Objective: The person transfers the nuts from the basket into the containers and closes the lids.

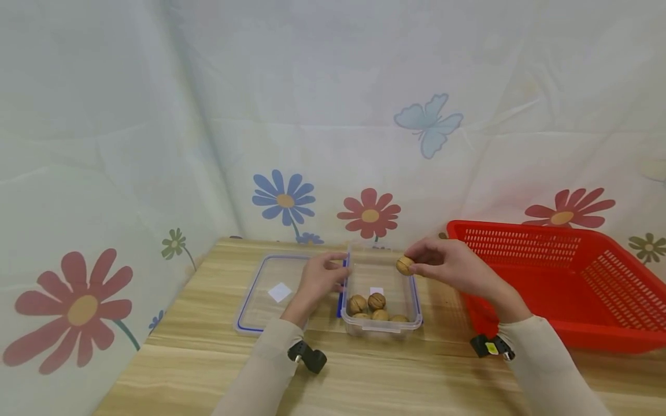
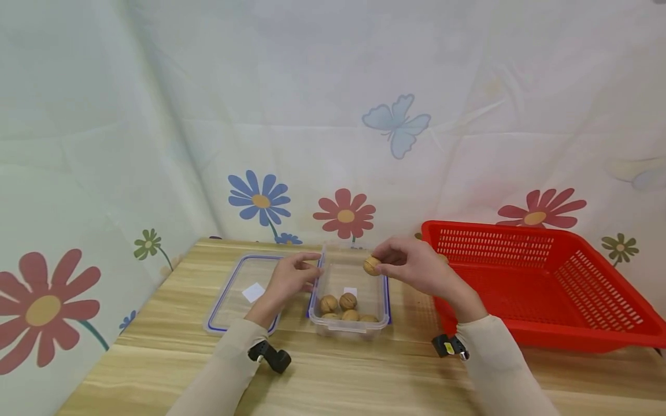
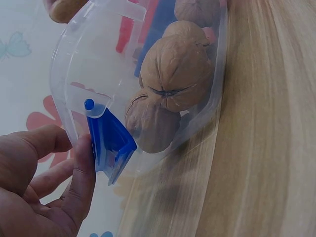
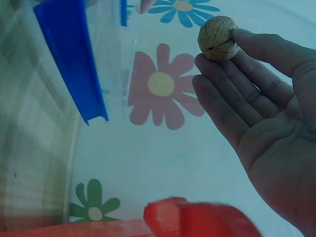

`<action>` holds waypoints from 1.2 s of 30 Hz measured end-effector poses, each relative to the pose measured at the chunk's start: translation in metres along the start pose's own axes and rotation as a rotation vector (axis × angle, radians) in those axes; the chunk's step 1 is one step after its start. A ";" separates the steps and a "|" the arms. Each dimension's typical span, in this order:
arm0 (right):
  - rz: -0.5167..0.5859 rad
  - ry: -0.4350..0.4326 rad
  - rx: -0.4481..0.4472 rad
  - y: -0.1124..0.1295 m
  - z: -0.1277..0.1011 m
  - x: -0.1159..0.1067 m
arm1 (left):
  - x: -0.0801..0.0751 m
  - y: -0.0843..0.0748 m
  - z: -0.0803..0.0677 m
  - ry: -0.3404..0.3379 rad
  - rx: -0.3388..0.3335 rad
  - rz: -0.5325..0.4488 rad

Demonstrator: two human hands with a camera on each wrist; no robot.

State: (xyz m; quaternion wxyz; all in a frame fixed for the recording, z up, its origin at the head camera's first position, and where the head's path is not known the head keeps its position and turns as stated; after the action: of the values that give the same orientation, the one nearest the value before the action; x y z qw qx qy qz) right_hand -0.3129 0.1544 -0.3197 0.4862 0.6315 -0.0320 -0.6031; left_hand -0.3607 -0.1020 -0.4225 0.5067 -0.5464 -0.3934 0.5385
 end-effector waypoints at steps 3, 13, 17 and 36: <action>-0.007 0.027 -0.003 -0.002 0.002 0.010 | 0.000 0.000 0.000 0.004 0.002 0.002; -0.033 0.079 -0.007 -0.008 0.007 0.028 | 0.000 -0.001 0.000 0.005 -0.001 -0.002; -0.054 0.102 -0.013 -0.010 0.008 0.033 | 0.000 0.000 0.000 0.004 0.000 -0.003; -0.145 0.196 -0.019 -0.012 0.015 0.049 | -0.001 0.001 0.001 0.002 0.008 -0.003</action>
State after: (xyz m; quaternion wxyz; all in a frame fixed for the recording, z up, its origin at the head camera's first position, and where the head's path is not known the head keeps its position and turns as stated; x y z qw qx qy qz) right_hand -0.3186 0.1213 -0.3606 0.4481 0.6836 0.0670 -0.5722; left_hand -0.3618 -0.1028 -0.4231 0.5101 -0.5442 -0.3916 0.5387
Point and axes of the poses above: each hand's wrist, its own z-axis towards the middle knuckle, its own x-axis out of the palm, y = z × x, the point moved 7 cm from there along z, towards the middle knuckle, and after that the axes turned 6 degrees about y, right-handed, at the moved point
